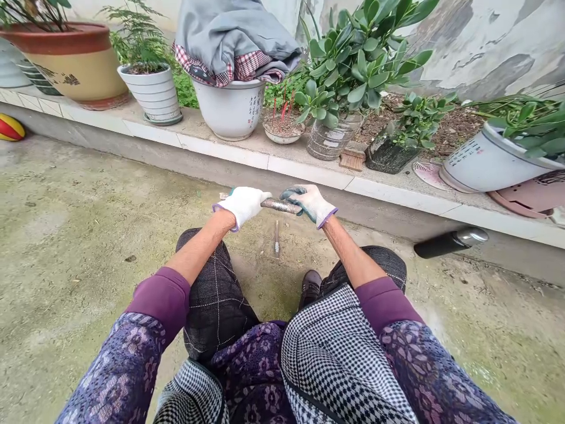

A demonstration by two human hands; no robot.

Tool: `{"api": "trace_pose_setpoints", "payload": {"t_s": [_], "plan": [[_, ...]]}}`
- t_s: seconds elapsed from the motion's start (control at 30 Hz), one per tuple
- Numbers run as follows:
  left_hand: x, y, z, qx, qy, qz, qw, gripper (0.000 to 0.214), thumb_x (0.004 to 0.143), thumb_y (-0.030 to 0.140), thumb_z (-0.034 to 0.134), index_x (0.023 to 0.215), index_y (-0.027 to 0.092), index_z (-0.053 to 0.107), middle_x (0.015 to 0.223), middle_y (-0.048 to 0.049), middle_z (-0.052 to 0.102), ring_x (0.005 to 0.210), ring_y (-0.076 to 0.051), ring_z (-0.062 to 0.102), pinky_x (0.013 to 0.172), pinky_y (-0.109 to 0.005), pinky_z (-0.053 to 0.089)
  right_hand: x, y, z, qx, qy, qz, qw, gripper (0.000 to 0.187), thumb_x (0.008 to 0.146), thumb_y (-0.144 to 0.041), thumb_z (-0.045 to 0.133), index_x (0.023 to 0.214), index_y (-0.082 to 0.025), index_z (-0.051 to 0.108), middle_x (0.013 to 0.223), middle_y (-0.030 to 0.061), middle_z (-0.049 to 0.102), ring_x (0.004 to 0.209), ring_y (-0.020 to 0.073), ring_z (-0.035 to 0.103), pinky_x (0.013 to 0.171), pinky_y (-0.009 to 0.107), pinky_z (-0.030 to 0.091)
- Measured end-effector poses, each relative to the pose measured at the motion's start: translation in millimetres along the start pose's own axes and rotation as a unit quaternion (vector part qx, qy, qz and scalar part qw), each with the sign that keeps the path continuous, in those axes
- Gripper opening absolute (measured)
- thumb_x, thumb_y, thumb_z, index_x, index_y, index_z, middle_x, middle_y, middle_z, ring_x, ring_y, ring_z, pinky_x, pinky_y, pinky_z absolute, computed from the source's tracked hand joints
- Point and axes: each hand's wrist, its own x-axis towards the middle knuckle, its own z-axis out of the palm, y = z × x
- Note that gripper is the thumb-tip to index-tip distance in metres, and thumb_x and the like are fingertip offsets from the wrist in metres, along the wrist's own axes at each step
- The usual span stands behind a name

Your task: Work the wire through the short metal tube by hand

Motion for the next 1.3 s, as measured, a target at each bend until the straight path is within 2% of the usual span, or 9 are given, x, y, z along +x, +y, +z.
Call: {"api": "trace_pose_setpoints", "payload": {"t_s": [0.13, 0.23, 0.33, 0.43, 0.57, 0.7, 0.9, 1.1, 1.3], "plan": [[4.3, -7.6, 1.6, -0.058, 0.043, -0.043, 0.996, 0.033, 0.097, 0.034, 0.043, 0.117, 0.028, 0.069, 0.099, -0.0057, 0.076, 0.089, -0.023, 0.071, 0.073, -0.029, 0.047, -5.8, -0.7, 13.1, 0.041, -0.020, 0.037, 0.998, 0.018, 0.069, -0.027, 0.065, 0.079, -0.012, 0.067, 0.061, 0.0043, 0.065, 0.044, 0.0105, 0.051, 0.034, 0.020, 0.035], [8.7, -13.5, 5.1, -0.069, 0.079, -0.103, 0.989, 0.034, 0.097, 0.034, 0.043, 0.118, 0.026, 0.069, 0.099, -0.0081, 0.076, 0.090, -0.025, 0.072, 0.074, -0.031, 0.048, -20.0, -3.0, 30.5, -0.015, -0.044, 0.038, 0.998, 0.013, 0.074, -0.024, 0.064, 0.079, -0.013, 0.068, 0.061, 0.0031, 0.066, 0.045, 0.0093, 0.053, 0.036, 0.018, 0.035], [11.1, -15.7, 9.8, -0.026, 0.064, -0.122, 0.990, 0.036, 0.098, 0.027, 0.040, 0.119, 0.023, 0.069, 0.098, -0.0119, 0.075, 0.092, -0.028, 0.072, 0.075, -0.034, 0.049, -35.9, -8.8, 42.2, -0.084, -0.077, 0.018, 0.993, 0.012, 0.075, -0.022, 0.062, 0.081, -0.015, 0.071, 0.061, 0.0010, 0.066, 0.046, 0.0077, 0.052, 0.039, 0.016, 0.035], [10.4, -12.8, 12.9, 0.024, 0.028, -0.102, 0.994, 0.037, 0.096, 0.019, 0.040, 0.120, 0.020, 0.069, 0.097, -0.0147, 0.074, 0.094, -0.029, 0.072, 0.076, -0.035, 0.049, -41.1, -17.0, 35.3, -0.115, -0.070, -0.003, 0.991, 0.017, 0.075, -0.026, 0.062, 0.084, -0.015, 0.072, 0.058, -0.0009, 0.062, 0.044, 0.0072, 0.047, 0.040, 0.018, 0.034], [5.3, -4.2, 11.8, 0.055, 0.001, -0.053, 0.997, 0.040, 0.096, 0.016, 0.039, 0.124, 0.021, 0.067, 0.096, -0.0154, 0.074, 0.093, -0.030, 0.072, 0.075, -0.035, 0.048, -25.6, -18.5, 9.0, -0.128, -0.001, -0.056, 0.990, 0.023, 0.073, -0.033, 0.060, 0.079, -0.014, 0.072, 0.058, -0.0012, 0.058, 0.048, 0.0082, 0.045, 0.043, 0.020, 0.033], [0.2, 1.8, 6.4, 0.032, -0.015, -0.004, 0.999, 0.039, 0.096, 0.021, 0.042, 0.125, 0.025, 0.067, 0.098, -0.0115, 0.074, 0.091, -0.026, 0.072, 0.077, -0.033, 0.047, -5.5, -6.1, -4.7, -0.096, 0.015, -0.039, 0.994, 0.024, 0.068, -0.032, 0.060, 0.077, -0.013, 0.071, 0.061, -0.0004, 0.059, 0.050, 0.0092, 0.046, 0.043, 0.020, 0.033], [4.1, -6.1, 1.6, -0.073, 0.058, -0.058, 0.994, 0.034, 0.096, 0.034, 0.044, 0.120, 0.029, 0.068, 0.103, -0.0058, 0.076, 0.092, -0.022, 0.071, 0.078, -0.029, 0.047, -4.7, 4.0, 13.3, -0.016, 0.016, 0.046, 0.999, 0.023, 0.068, -0.027, 0.060, 0.084, -0.013, 0.069, 0.055, -0.0015, 0.056, 0.042, 0.0083, 0.041, 0.036, 0.020, 0.028], [9.9, -11.3, 11.4, -0.033, 0.064, -0.120, 0.990, 0.036, 0.098, 0.027, 0.040, 0.120, 0.023, 0.068, 0.100, -0.0122, 0.075, 0.092, -0.026, 0.071, 0.077, -0.033, 0.048, -36.4, -8.7, 42.1, -0.119, -0.077, -0.019, 0.990, 0.017, 0.073, -0.028, 0.059, 0.079, -0.015, 0.069, 0.058, -0.0010, 0.060, 0.046, 0.0075, 0.045, 0.041, 0.019, 0.033], [2.4, -3.0, 11.3, 0.044, 0.013, -0.060, 0.997, 0.037, 0.098, 0.018, 0.039, 0.122, 0.020, 0.067, 0.100, -0.0167, 0.072, 0.096, -0.029, 0.071, 0.077, -0.035, 0.046, -31.4, -21.8, 12.3, -0.119, -0.014, -0.048, 0.992, 0.020, 0.072, -0.027, 0.057, 0.081, -0.015, 0.071, 0.062, -0.0004, 0.061, 0.050, 0.0088, 0.046, 0.046, 0.021, 0.035]]}}
